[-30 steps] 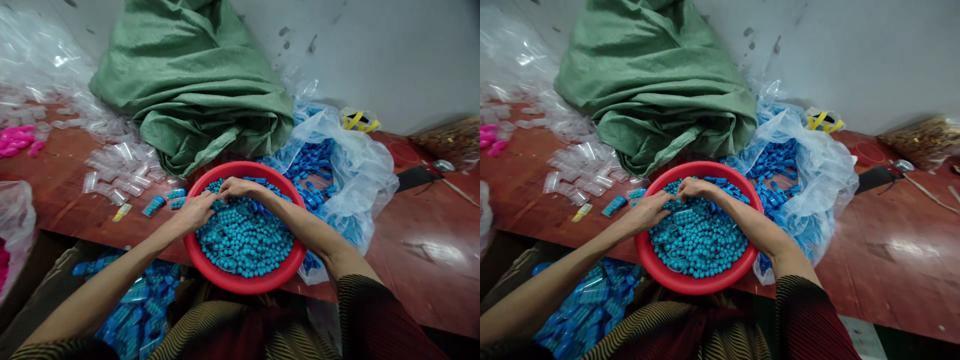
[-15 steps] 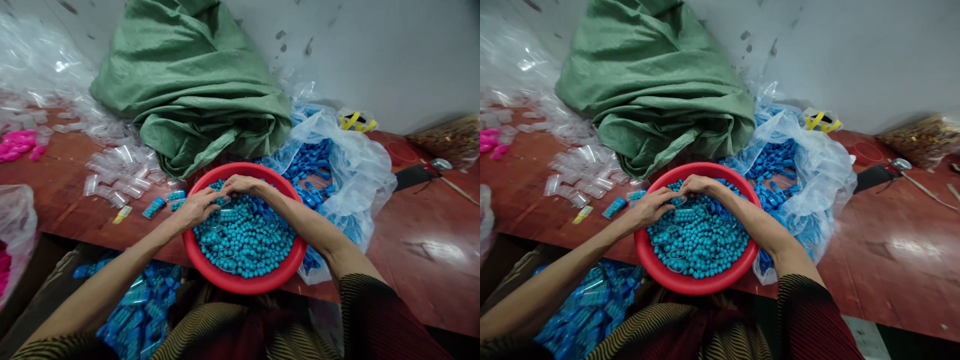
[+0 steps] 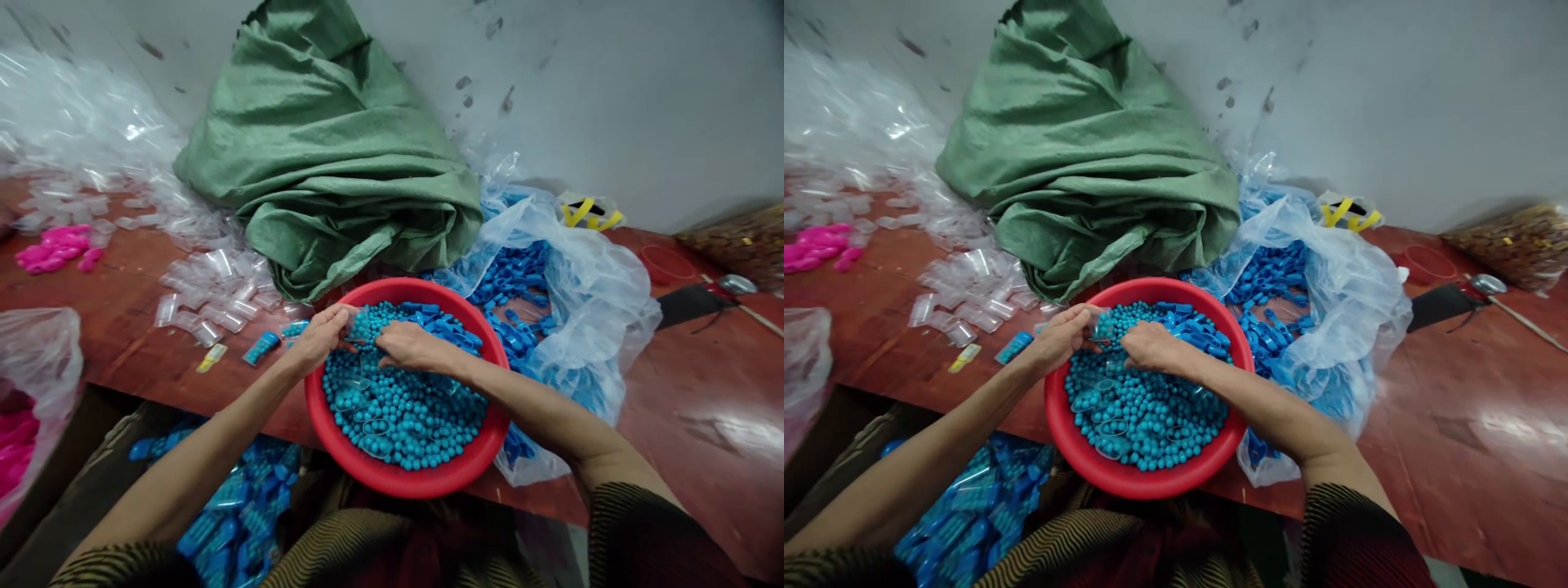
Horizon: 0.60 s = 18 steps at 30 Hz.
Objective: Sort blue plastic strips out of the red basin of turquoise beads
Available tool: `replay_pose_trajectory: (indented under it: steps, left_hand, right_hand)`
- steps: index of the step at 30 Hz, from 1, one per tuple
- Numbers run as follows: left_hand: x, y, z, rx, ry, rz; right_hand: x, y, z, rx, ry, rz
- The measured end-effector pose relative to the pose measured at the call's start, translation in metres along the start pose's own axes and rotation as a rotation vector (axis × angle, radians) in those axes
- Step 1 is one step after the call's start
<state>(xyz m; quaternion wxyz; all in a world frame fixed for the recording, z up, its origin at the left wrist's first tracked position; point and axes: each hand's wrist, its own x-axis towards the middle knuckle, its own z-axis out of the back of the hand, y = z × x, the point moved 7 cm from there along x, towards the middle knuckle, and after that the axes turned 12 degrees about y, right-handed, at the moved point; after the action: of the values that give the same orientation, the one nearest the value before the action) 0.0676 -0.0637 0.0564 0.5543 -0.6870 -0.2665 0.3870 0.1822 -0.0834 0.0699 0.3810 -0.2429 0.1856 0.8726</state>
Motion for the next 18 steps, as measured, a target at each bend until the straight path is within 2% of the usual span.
replay_pose_trajectory:
  steps: [3,7,9,12,14,18]
  left_hand:
    - [-0.002,0.003,-0.007,-0.17,0.032,0.026]
    - [-0.004,0.002,-0.006,-0.055,-0.002,0.0]
    - [-0.002,-0.001,-0.002,0.152,-0.049,-0.017]
    - [0.005,-0.011,0.002,0.589,-0.137,-0.067]
    - [0.012,-0.017,0.002,0.861,-0.174,-0.046]
    - [0.026,-0.02,-0.012,1.273,-0.107,0.078]
  right_hand:
    - [0.003,0.01,-0.009,-0.05,-0.029,0.026]
    - [0.002,0.01,-0.009,-0.003,-0.056,0.075]
    - [-0.003,0.011,-0.007,-0.003,-0.056,0.059]
    - [-0.014,0.021,-0.003,-0.08,-0.091,0.001]
    - [-0.021,0.032,-0.002,-0.119,-0.101,-0.001]
    - [-0.025,0.042,-0.003,-0.118,-0.065,0.001]
